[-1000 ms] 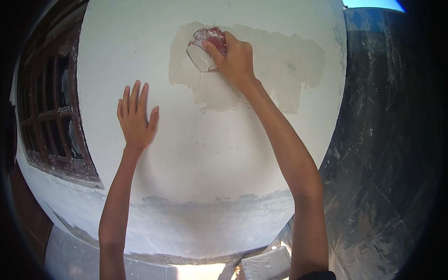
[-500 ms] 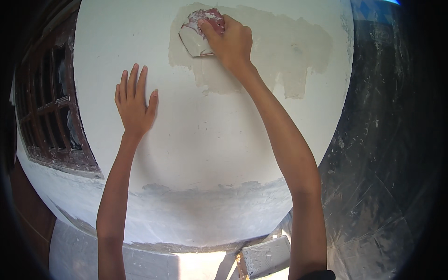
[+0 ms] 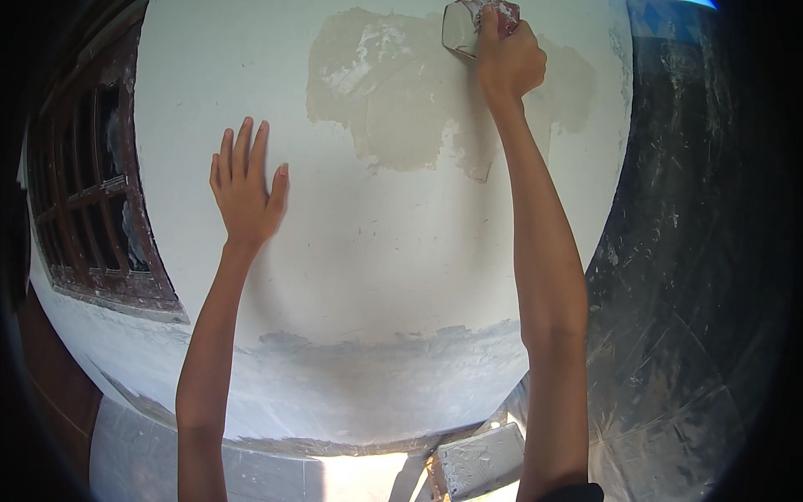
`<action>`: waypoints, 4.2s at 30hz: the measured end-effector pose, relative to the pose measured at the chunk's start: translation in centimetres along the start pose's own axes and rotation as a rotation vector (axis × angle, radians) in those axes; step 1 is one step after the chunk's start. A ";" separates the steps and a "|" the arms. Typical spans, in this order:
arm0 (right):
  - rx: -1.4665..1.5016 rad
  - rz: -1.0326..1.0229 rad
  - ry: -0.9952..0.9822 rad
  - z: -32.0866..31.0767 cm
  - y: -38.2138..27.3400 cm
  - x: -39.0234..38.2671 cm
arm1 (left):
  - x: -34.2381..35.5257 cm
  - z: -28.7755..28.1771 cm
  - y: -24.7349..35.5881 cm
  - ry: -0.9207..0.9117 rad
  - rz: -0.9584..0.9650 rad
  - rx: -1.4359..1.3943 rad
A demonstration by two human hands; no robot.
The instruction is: The person applies wall putty to a damaged section of a white wall using a putty knife, scooping the material from a putty tray and spreading it onto the wall.
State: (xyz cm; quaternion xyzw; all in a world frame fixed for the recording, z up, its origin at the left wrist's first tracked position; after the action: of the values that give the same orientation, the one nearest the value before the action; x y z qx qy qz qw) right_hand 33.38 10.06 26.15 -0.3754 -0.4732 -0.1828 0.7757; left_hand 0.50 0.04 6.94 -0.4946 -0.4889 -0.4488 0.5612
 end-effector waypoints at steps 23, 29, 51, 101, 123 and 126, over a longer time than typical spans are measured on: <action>0.418 0.017 -0.082 -0.3 -1.7 -1.5 | -0.2 -0.2 -0.3 0.003 0.000 -0.008; 0.298 -0.352 -0.422 3.2 -6.8 -9.2 | 0.0 -0.1 -0.2 0.000 0.001 -0.012; 0.267 -0.338 -0.469 2.4 -5.7 -10.3 | -0.2 -0.2 -0.2 -0.006 0.005 0.009; 0.049 -0.406 -0.103 0.9 -0.3 -5.5 | -0.3 -0.3 -0.2 0.002 0.000 0.002; -0.085 -0.505 -0.116 0.6 0.4 -5.6 | -0.2 -0.2 0.0 0.008 0.001 0.018; -0.178 -0.457 -0.021 -0.9 2.8 -1.9 | -0.1 -0.2 0.1 0.001 0.002 0.011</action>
State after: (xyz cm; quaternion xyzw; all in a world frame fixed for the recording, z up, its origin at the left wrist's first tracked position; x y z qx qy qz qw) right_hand 34.83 11.08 23.10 -0.3276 -0.5359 -0.3905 0.6730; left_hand 0.62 -0.18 6.82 -0.4918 -0.4905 -0.4458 0.5646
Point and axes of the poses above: each hand's wrist, its own x-axis towards the middle knuckle, its own z-axis out of the palm, y = z × x, the point moved 7 cm from there along x, towards the middle knuckle, and after that the axes turned 2 degrees about z, right-handed, at the moved point
